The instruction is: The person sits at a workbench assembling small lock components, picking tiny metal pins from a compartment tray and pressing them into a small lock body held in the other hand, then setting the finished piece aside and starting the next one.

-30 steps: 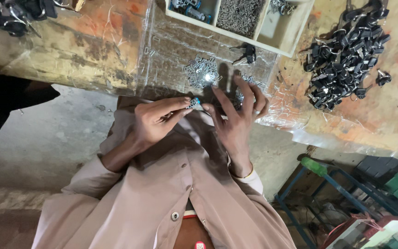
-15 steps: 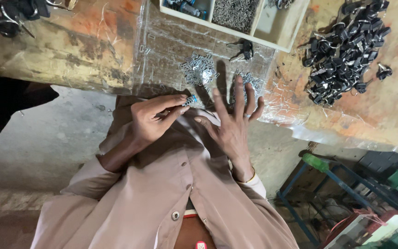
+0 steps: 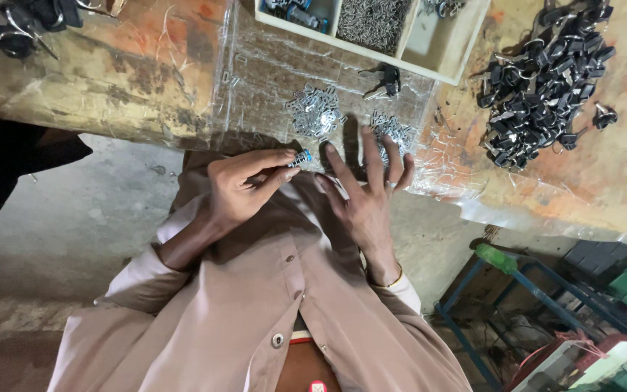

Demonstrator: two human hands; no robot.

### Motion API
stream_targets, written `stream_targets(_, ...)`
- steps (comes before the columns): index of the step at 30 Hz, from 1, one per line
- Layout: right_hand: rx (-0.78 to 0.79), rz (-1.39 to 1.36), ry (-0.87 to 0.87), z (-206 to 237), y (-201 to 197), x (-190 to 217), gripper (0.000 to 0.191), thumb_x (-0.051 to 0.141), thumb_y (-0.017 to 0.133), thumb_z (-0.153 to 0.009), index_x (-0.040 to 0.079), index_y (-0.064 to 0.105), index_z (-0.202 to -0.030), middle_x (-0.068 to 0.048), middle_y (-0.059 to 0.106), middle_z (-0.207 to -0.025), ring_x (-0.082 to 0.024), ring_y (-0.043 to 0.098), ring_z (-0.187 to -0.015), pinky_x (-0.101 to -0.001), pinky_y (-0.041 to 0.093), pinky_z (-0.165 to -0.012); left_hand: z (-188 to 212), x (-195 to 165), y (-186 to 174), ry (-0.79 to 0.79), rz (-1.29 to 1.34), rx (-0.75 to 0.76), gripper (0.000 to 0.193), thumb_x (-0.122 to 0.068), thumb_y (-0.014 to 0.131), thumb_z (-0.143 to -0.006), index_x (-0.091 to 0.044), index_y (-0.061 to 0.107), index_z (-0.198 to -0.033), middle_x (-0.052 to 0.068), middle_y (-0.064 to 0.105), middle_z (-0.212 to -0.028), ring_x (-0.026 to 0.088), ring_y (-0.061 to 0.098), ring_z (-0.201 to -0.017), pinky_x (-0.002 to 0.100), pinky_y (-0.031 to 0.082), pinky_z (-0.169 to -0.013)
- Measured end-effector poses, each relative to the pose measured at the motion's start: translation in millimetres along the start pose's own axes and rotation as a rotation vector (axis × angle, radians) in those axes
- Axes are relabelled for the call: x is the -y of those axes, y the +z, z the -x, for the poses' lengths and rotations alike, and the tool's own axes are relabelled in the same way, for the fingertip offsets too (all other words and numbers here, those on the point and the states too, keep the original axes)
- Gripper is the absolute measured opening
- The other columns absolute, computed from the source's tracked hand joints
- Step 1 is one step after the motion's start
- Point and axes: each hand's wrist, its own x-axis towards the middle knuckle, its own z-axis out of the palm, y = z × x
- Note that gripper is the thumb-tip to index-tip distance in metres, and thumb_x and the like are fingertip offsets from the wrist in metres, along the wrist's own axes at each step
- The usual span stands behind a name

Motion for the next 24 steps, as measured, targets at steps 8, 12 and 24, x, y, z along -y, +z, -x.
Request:
stream_targets(8, -0.084, -0.331, -0.033, -2, 4, 8, 0.026, 0.008, 0.090, -0.082, 0.016, 0.079, -0.105, 0.003, 0.074, -0.107, -0.021, 0.066, -0.106, -0.0375, 0.038, -0.101, -2, -1, 0, 0.034, -0.046, -0.001, 0.023, 0.002, 0.081, -0.092, 0.002, 0.074, -0.114, 0.014, 0.076, -0.116, 0.018, 0.078, -0.100, 0.028, 0.066, -0.080)
stream_targets(12, -0.093, -0.548, 0.069, -11, 6, 19, 0.025, -0.001, 0.084, -0.082, 0.009, 0.076, -0.103, -0.004, 0.075, -0.101, -0.024, 0.068, -0.100, -0.0349, 0.042, -0.097, 1, 1, 2, 0.037, -0.086, -0.014, 0.024, 0.000, 0.082, -0.091, 0.000, 0.074, -0.114, 0.013, 0.077, -0.115, 0.018, 0.079, -0.097, 0.027, 0.065, -0.075)
stream_targets(24, -0.069, -0.760, 0.342, -17, 24, 36, 0.034, -0.005, 0.083, -0.087, 0.000, 0.066, -0.115, -0.003, 0.072, -0.102, -0.008, 0.072, -0.091, -0.0220, 0.056, -0.082, 8, 13, -3, 0.116, -0.166, 0.013, 0.026, 0.001, 0.081, -0.090, -0.003, 0.075, -0.115, 0.011, 0.076, -0.118, 0.021, 0.079, -0.099, 0.028, 0.065, -0.075)
